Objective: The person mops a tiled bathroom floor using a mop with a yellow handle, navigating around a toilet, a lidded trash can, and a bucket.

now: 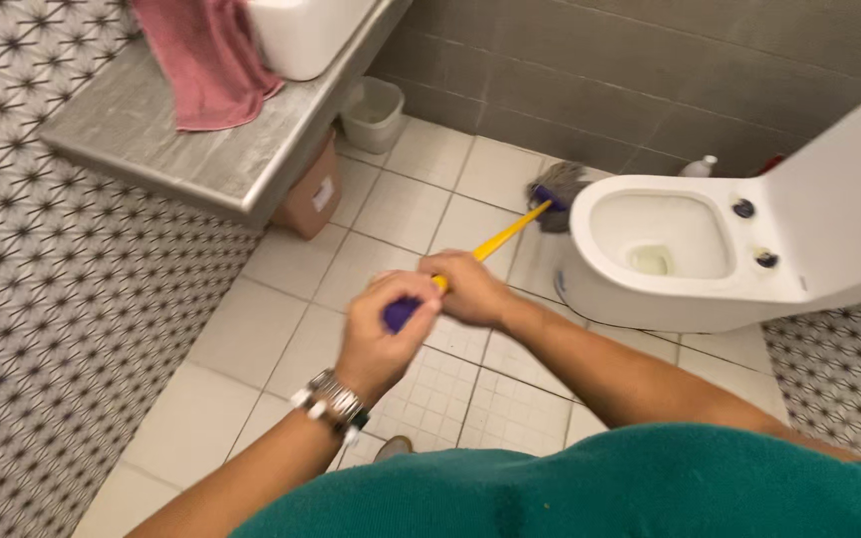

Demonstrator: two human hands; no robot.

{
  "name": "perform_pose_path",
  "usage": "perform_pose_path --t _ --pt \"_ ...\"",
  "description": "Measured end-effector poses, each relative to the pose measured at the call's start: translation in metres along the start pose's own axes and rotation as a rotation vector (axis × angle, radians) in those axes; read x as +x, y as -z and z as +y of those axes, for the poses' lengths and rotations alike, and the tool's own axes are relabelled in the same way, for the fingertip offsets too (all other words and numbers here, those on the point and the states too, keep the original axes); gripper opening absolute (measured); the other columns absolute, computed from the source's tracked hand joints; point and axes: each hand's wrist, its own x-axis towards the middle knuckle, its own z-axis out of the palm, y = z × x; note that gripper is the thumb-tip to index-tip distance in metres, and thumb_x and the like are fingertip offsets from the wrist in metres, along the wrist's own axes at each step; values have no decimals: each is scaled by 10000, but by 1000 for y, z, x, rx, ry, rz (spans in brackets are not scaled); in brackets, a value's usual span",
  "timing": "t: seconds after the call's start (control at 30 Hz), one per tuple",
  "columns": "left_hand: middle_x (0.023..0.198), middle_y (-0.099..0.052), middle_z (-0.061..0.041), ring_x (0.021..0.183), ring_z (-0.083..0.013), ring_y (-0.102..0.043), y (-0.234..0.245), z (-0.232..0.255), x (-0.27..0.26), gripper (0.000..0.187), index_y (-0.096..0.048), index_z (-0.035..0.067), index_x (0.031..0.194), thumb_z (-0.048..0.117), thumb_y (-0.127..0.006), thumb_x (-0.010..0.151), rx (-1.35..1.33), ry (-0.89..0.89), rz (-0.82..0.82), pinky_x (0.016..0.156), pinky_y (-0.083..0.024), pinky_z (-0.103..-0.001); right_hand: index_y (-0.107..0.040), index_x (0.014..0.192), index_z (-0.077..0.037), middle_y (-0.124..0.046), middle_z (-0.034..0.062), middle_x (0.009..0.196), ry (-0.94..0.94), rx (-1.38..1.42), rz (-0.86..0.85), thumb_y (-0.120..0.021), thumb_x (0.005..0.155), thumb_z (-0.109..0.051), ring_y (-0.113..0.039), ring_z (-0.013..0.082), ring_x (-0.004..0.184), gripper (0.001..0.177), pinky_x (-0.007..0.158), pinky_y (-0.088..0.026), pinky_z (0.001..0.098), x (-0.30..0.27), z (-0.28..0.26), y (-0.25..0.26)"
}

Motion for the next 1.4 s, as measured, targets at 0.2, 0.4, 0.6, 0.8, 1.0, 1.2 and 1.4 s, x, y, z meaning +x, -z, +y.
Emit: perform_pose_path --t 0.2,0.4,0.6,0.8,1.0,1.2,1.4 --pt "757 -688 -76 736 -188 -700 -7 53 21 192 -611 24 739 38 -588 930 -212 -184 2 836 -560 -348 -663 1013 -67 -710 112 1006 218 208 235 -777 806 -164 -701 308 925 255 837 -539 413 -29 -90 34" --pt "785 -692 -80 799 -196 -709 -64 8 40 218 -574 15 717 33 -619 929 -157 -183 -34 810 -570 -325 -692 1054 -115 -723 66 1049 199 154 208 -724 841 -162 -692 284 977 221 894 -559 387 -32 -6 46" --pt "837 -730 -94 841 -222 -691 -106 -20 49 175 -681 -17 744 79 -725 883 -135 49 -203 784 -538 -319 -714 1003 -140 -712 54 956 61 -105 135 -699 823 -137 -638 325 961 181 914 -460 448 -55 47 52" --pt "739 -679 -64 778 -198 -699 -100 55 48 273 -595 37 670 78 -656 933 -53 -226 -232 874 -514 -360 -663 1122 -133 -721 29 1128 121 239 97 -686 882 -193 -713 251 1033 248 972 -519 384 -93 -32 107" --pt "663 -655 -35 683 -175 -676 -152 53 58 248 -560 79 629 96 -664 853 -98 -436 -267 846 -488 -353 -658 1007 -86 -715 60 1058 60 253 203 -727 843 -193 -701 252 1001 207 961 -542 377 -121 -17 121" --pt "677 -637 -47 667 -206 -629 -196 -6 62 261 -575 57 658 66 -712 880 7 -344 -192 873 -499 -370 -668 1067 -92 -676 80 1128 162 31 243 -714 830 -185 -617 292 1074 259 999 -463 413 -114 69 113" --pt "669 -621 -51 673 -205 -631 -183 31 27 281 -537 44 658 44 -705 883 18 -238 -105 901 -515 -375 -716 1037 -148 -726 35 1112 124 58 57 -692 840 -216 -621 257 1025 210 988 -418 431 -127 20 112"
